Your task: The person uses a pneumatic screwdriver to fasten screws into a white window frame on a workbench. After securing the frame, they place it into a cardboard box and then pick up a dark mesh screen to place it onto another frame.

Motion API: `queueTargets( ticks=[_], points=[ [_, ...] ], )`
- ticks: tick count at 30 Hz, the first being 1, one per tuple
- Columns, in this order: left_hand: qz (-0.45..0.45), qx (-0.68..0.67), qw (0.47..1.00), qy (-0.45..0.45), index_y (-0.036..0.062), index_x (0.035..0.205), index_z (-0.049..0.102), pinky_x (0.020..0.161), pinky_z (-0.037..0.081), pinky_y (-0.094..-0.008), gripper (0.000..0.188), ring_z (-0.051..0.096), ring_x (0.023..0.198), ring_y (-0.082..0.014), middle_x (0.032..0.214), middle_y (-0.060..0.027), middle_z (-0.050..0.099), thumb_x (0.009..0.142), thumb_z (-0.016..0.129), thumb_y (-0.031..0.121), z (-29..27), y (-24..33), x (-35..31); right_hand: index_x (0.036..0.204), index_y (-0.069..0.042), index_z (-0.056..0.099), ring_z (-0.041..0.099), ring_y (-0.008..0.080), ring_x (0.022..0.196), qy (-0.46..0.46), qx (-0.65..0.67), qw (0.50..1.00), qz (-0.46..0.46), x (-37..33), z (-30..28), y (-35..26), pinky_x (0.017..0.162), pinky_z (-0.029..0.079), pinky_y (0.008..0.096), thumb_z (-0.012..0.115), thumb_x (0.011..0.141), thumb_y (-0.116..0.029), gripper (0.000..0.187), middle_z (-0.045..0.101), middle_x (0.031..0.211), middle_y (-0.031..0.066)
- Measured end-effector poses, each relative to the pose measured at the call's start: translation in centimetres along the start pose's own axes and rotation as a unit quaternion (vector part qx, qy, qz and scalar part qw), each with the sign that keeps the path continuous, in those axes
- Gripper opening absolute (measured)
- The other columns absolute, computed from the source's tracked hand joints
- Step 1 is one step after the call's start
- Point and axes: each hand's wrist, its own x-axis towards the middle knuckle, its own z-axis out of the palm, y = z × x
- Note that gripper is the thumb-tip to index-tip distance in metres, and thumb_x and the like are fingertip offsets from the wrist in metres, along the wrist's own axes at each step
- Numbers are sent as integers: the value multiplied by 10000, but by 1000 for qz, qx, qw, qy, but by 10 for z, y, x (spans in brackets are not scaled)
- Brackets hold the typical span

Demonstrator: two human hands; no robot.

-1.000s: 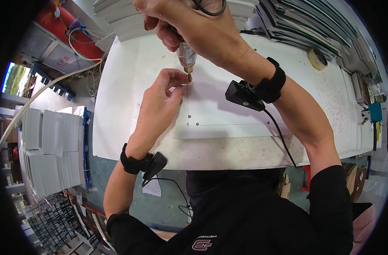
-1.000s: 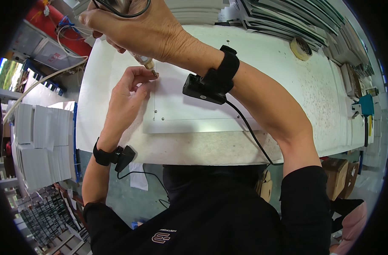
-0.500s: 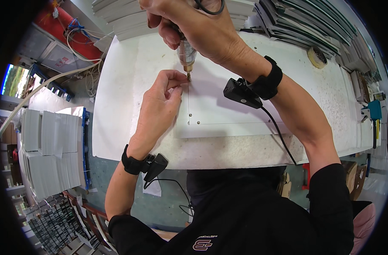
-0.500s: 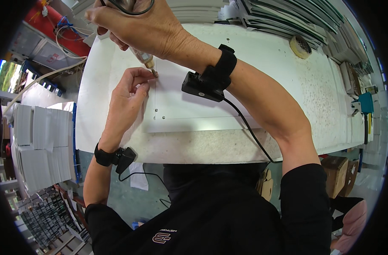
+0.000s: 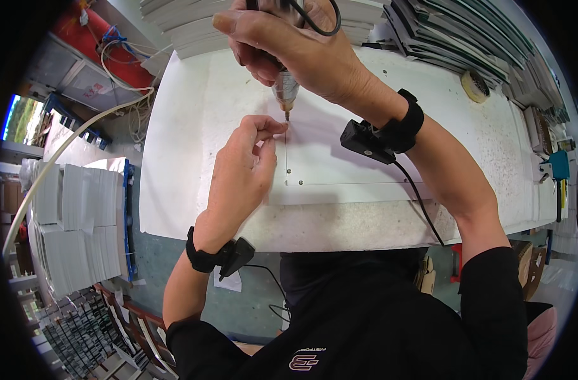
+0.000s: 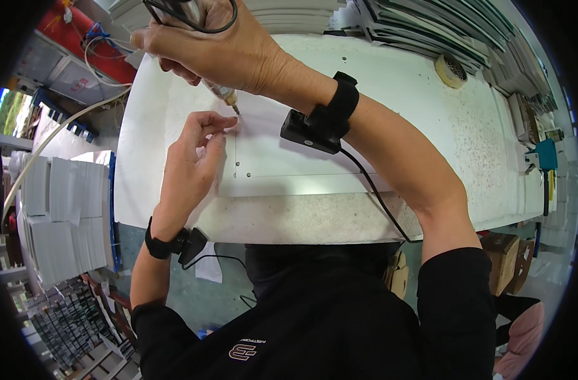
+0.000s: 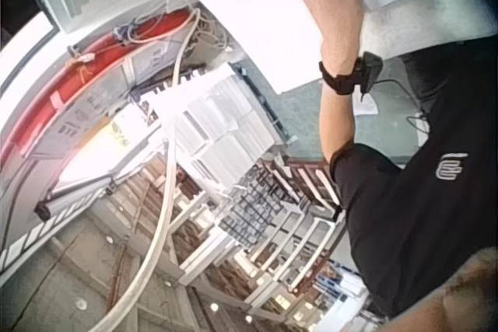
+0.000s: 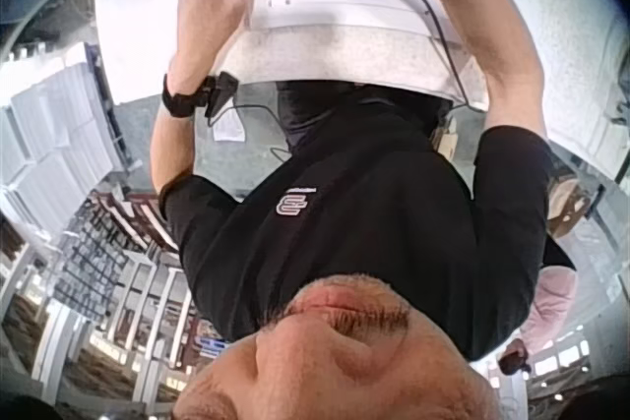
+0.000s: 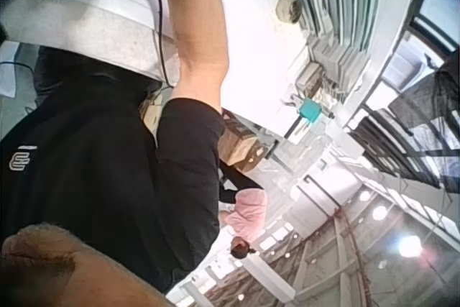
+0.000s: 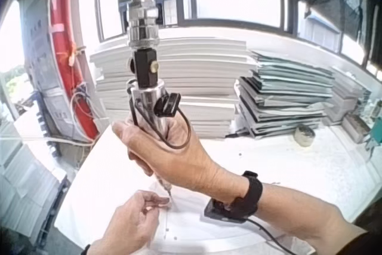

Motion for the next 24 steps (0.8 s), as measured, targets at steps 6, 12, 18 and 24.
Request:
queueTargets(
  ticks=[6,12,18,24],
  points=[
    [62,87,994,-16,1,1192,560,957,505,-374,219,679,1089,-271,1172,-149,731,977,519,-7,-2,-1,-12,810,-99,610,509,40,519,-19,49,998,-26,1,9,16,467,394,230,672,1023,-286,290,579,624,-27],
    [121,213,969,-44,10,1153,581,921,514,-403,197,667,1021,-317,1120,-132,731,958,558,1,-5,11,-9,890,-82,627,511,34,520,-13,52,999,-7,-3,7,-2,462,398,225,684,1015,-290,250,564,624,-38],
    [133,286,946,-73,34,1138,601,870,527,-405,208,672,1001,-303,1013,-109,735,935,646,36,2,36,2,945,-61,637,523,35,475,71,-105,986,-111,-30,-50,-77,425,443,211,676,1012,-334,284,606,671,-8],
    [204,209,940,-178,50,1069,656,833,540,-388,141,683,935,-275,931,-107,720,935,682,84,70,90,53,973,-54,619,524,46,479,234,-159,953,-109,-96,-140,-126,429,441,217,630,1026,-361,312,640,818,41]
  ],
)
